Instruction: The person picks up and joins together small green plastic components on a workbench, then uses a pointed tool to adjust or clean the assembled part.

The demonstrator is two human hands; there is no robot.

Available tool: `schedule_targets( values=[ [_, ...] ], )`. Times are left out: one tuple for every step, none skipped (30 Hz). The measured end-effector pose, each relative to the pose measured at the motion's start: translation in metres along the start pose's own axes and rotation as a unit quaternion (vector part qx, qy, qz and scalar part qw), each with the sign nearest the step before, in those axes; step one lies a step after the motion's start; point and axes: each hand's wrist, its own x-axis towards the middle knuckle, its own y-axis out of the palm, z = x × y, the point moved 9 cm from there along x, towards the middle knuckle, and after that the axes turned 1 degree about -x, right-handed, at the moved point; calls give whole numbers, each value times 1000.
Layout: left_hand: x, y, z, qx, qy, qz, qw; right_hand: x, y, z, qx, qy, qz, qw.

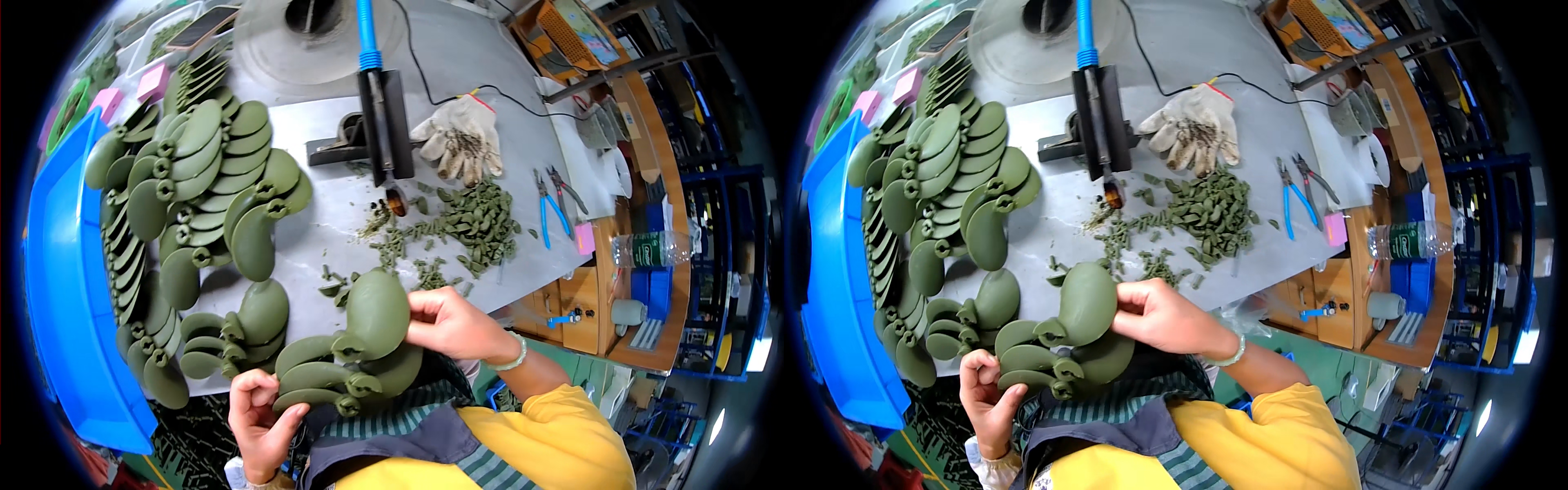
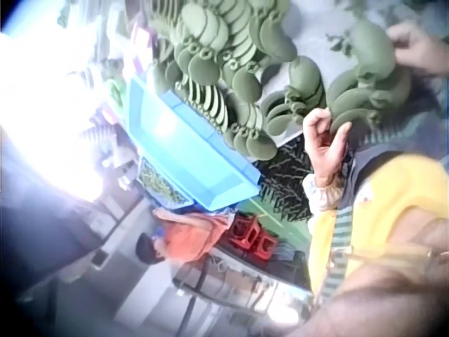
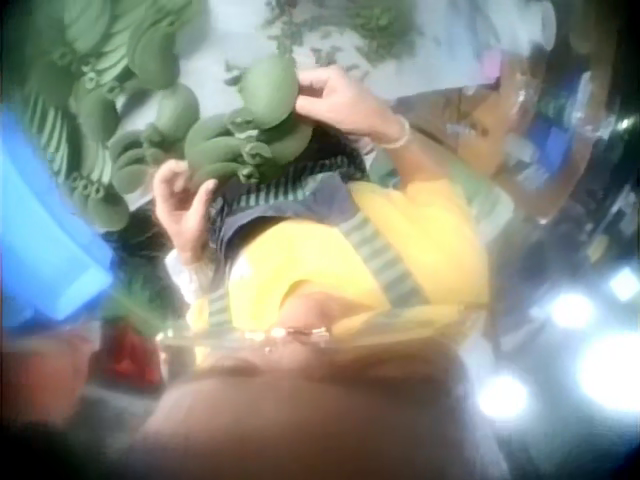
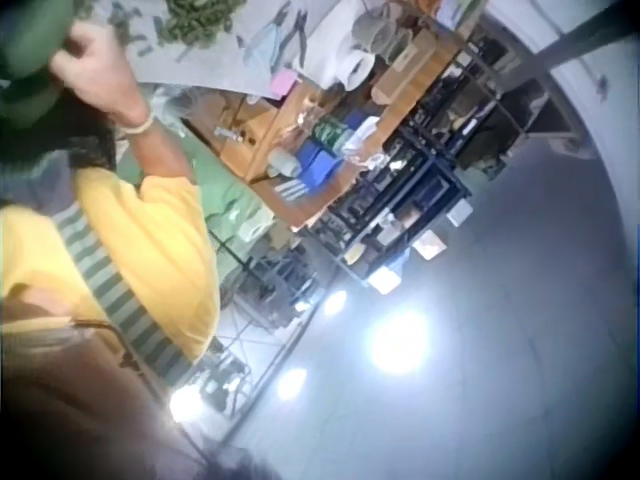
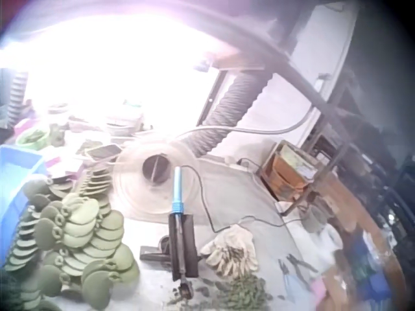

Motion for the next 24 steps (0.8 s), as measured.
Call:
schedule_targets(
  values=[
    [0, -2, -1, 12, 8, 0, 1000, -1, 5, 2, -23, -5, 25, 999],
    [0, -1, -3, 24, -11, -20, 999, -2, 6, -8, -9, 16, 40, 999],
    [0, 0, -4, 36, -29, -39, 998, -4, 9, -8, -1, 16, 60, 998],
    [-2, -6, -1, 61, -38, -37, 997, -5, 9, -9, -1, 15, 64, 998],
    [-2, -6, -1, 62, -38, -33, 997, -6, 9, -12, -1, 14, 71, 997],
    [-2, -5, -2, 52, -42, -33, 997, -8, 7, -14, 0, 13, 68, 998],
    [-1, -6, -2, 41, -47, -33, 998, -10, 7, -15, 11, 10, 72, 997],
    [-1, -6, -3, 45, -36, -34, 998, -12, 6, -15, 21, 8, 79, 997],
    [-2, -6, -3, 47, -36, -34, 998, -12, 5, -16, 23, 7, 80, 997],
    [-2, -4, -2, 42, -48, -33, 997, -12, 3, -20, -5, 17, 79, 997],
    [-2, -3, -1, 37, -61, -32, 997, -11, 2, -23, -33, 26, 78, 996],
    [-1, -2, -2, 40, -61, -34, 997, -12, 3, -22, -31, 25, 81, 996],
    [1, 4, -2, 26, -72, -30, 997, -14, 3, -19, -17, 24, 72, 997],
    [2, 6, -1, 12, -82, -27, 996, -15, 3, -16, -3, 22, 64, 998],
    [2, 5, -4, 0, -35, 9, 999, -15, 4, -13, 1, 21, 71, 997],
    [-2, 2, -2, -1, -42, 8, 999, -15, 4, -12, -4, 25, 75, 997],
    [-4, 2, -1, -5, -49, 9, 999, -16, 3, -12, -10, 30, 77, 997],
    [-6, 1, -2, -2, -49, 2, 999, -15, 1, -15, -20, 29, 77, 996],
    [-7, 1, -3, -8, -53, 3, 999, -14, 2, -18, -19, 29, 84, 996],
    [-8, 0, -3, -13, -56, 4, 998, -14, 1, -20, -19, 25, 83, 996],
    [-10, -2, -5, -11, -56, -2, 998, -14, 1, -21, -18, 21, 81, 996],
    [-11, -4, -6, -17, -62, -11, 998, -13, 1, -21, -42, 10, 90, 995],
    [-13, -6, -8, -23, -69, -18, 997, -10, 4, -20, -41, 10, 94, 995],
    [-15, -11, -10, -31, -68, -37, 997, -6, 0, -16, -14, -1, 52, 999]
  ],
)
